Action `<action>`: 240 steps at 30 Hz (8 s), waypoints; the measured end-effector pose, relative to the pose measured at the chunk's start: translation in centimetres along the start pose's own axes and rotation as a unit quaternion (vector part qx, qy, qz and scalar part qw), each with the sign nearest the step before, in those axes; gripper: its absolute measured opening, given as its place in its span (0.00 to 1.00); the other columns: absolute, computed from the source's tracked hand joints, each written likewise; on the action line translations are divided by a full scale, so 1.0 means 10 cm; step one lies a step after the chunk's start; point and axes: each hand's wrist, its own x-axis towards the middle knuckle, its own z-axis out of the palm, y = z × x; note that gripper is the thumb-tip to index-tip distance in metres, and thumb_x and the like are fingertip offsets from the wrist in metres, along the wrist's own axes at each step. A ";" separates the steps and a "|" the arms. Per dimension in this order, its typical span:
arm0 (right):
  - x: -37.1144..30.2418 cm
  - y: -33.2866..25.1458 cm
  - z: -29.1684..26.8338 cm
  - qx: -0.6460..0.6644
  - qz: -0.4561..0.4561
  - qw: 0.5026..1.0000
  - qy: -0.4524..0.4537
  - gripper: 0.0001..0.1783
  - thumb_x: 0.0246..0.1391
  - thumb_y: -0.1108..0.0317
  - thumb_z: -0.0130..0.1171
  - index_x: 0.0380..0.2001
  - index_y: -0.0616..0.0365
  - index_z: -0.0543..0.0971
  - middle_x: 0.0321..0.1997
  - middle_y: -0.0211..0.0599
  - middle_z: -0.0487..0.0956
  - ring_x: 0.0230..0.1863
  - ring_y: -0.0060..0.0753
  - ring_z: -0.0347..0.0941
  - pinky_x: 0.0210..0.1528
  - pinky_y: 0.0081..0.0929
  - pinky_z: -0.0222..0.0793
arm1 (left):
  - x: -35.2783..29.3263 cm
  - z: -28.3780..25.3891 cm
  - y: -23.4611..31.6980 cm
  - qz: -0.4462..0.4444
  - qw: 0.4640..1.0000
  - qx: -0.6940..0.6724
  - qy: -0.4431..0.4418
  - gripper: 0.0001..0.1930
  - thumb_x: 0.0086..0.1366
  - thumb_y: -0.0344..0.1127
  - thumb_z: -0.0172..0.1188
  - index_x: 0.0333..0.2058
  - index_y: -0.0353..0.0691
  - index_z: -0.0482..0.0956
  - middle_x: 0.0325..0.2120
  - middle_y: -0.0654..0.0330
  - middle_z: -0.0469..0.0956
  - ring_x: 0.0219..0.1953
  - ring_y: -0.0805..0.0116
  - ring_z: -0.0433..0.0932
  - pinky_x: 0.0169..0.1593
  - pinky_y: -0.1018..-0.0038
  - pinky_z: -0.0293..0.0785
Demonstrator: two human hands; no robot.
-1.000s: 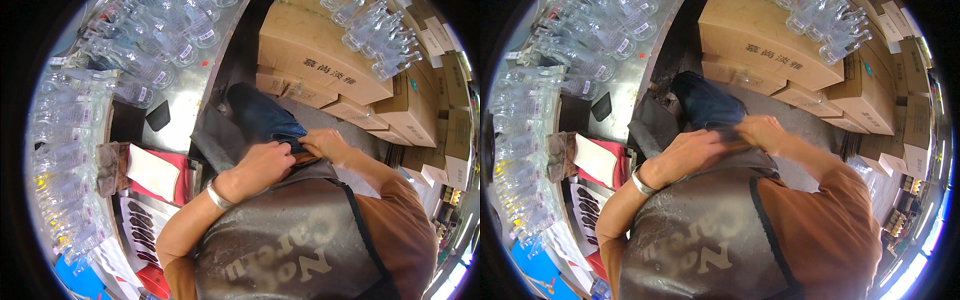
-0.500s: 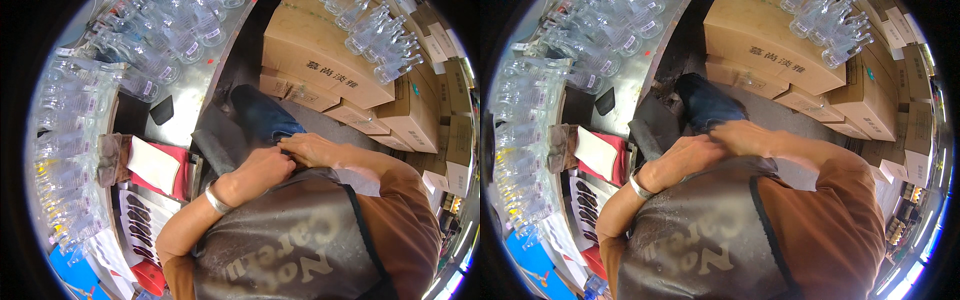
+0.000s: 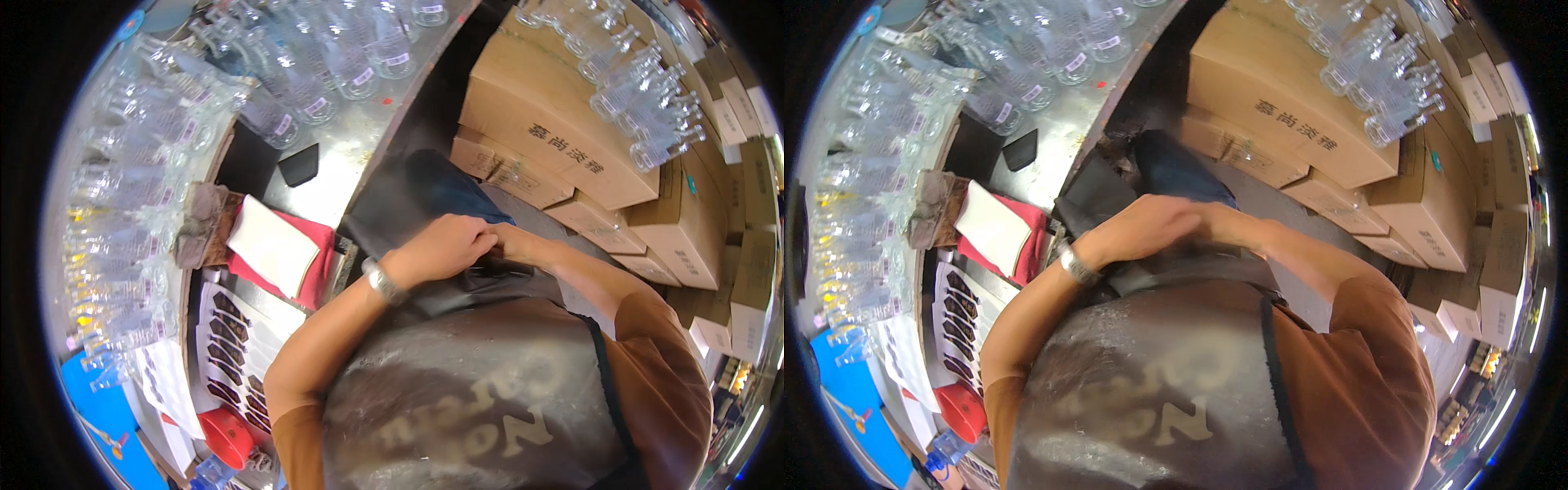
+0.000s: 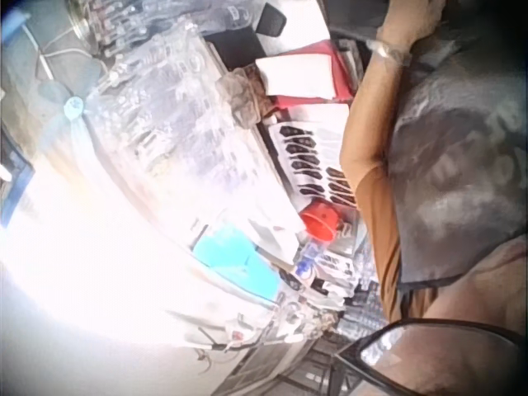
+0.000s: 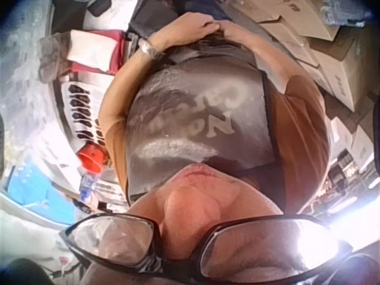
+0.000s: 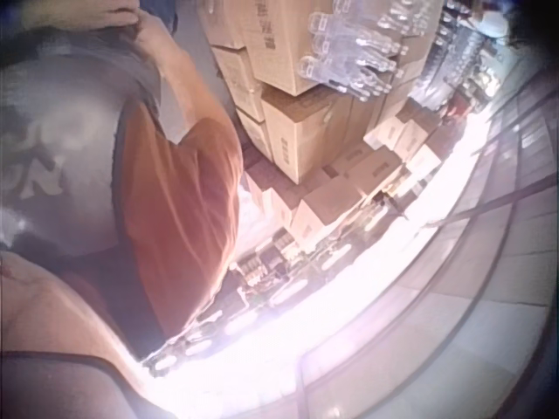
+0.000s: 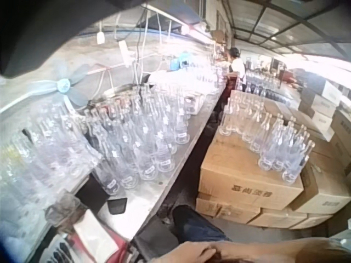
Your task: The person repeatedly picks up clear plastic bottles, applies a rectangular label to each bottle, and places the labeled bottles into a cardboard box. The process is repeated for multiple bottles in a consistent sequence.
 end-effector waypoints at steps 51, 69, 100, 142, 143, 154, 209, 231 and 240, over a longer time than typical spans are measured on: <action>-0.56 -0.64 -0.20 -0.151 -0.065 0.972 0.168 0.19 0.63 0.59 0.53 0.49 0.61 0.77 0.39 0.49 0.82 0.43 0.44 0.80 0.46 0.37 0.72 | 0.22 0.24 -0.10 -0.191 0.966 0.164 0.051 0.12 0.58 0.38 0.59 0.29 0.34 0.85 0.31 0.42 0.83 0.39 0.45 0.84 0.44 0.55 0.79; -0.11 -1.09 -0.56 0.288 -0.034 0.948 0.129 0.34 0.68 0.33 0.34 0.45 0.52 0.76 0.21 0.23 0.66 0.20 0.13 0.52 0.20 0.15 0.43 | 0.24 -0.32 0.11 -0.030 0.946 -0.159 0.282 0.15 0.68 0.32 0.63 0.51 0.34 0.78 0.44 0.62 0.81 0.44 0.75 0.79 0.50 0.75 0.76; -0.13 -0.65 -0.03 0.242 -0.076 0.935 0.250 0.13 0.63 0.57 0.55 0.35 0.53 0.82 0.25 0.22 0.73 0.25 0.14 0.64 0.26 0.19 0.57 | 0.05 -1.38 0.09 0.116 0.712 -0.462 0.515 0.15 0.79 0.44 0.44 0.33 0.42 0.65 0.24 0.67 0.66 0.20 0.80 0.58 0.25 0.78 0.58; -0.38 -0.09 -0.20 -0.416 -0.164 0.866 0.224 0.09 0.52 0.65 0.64 0.33 0.57 0.77 0.43 0.36 0.76 0.42 0.49 0.77 0.37 0.44 0.74 | -0.42 -0.29 0.47 0.042 0.993 0.064 -0.085 0.15 0.54 0.29 0.66 0.40 0.36 0.75 0.33 0.51 0.74 0.39 0.43 0.76 0.38 0.55 0.71; -0.37 -0.11 -0.19 -0.417 -0.147 0.862 0.248 0.09 0.52 0.65 0.65 0.32 0.56 0.76 0.42 0.35 0.75 0.41 0.48 0.77 0.36 0.45 0.73 | -0.42 -0.28 0.46 0.041 0.993 0.064 -0.086 0.15 0.54 0.28 0.66 0.40 0.36 0.75 0.33 0.51 0.74 0.39 0.43 0.76 0.38 0.55 0.71; 0.64 -0.05 -0.06 -0.413 -0.215 0.816 0.344 0.14 0.43 0.77 0.58 0.36 0.51 0.72 0.38 0.38 0.77 0.35 0.50 0.78 0.32 0.46 0.69 | -0.41 -0.28 0.40 0.048 0.995 0.045 -0.081 0.15 0.54 0.27 0.66 0.41 0.35 0.76 0.34 0.51 0.75 0.39 0.43 0.76 0.39 0.56 0.72; 0.27 -2.43 -0.42 0.311 -0.382 0.862 0.118 0.11 0.69 0.62 0.55 0.38 0.58 0.79 0.32 0.17 0.76 0.33 0.07 0.68 0.37 0.11 0.65 | -0.92 -0.86 0.40 0.105 0.806 -0.282 0.510 0.12 0.71 0.34 0.56 0.48 0.33 0.77 0.38 0.64 0.78 0.40 0.78 0.75 0.45 0.78 0.70; 0.63 -2.73 -0.93 -0.008 -0.382 0.923 -0.046 0.32 0.61 0.41 0.59 0.44 0.64 0.78 0.38 0.36 0.80 0.43 0.26 0.75 0.50 0.25 0.68 | -0.76 -1.25 0.59 -0.093 0.896 -0.120 0.416 0.10 0.69 0.34 0.59 0.35 0.31 0.79 0.22 0.67 0.73 0.28 0.82 0.69 0.31 0.79 0.67; 0.82 -2.88 -0.51 -0.376 -0.621 0.688 -0.004 0.07 0.54 0.58 0.61 0.30 0.47 0.80 0.25 0.35 0.78 0.25 0.41 0.76 0.25 0.37 0.69 | -0.93 -1.10 0.56 -0.153 0.842 -0.150 0.495 0.09 0.69 0.34 0.56 0.34 0.32 0.77 0.24 0.62 0.71 0.29 0.78 0.67 0.34 0.76 0.67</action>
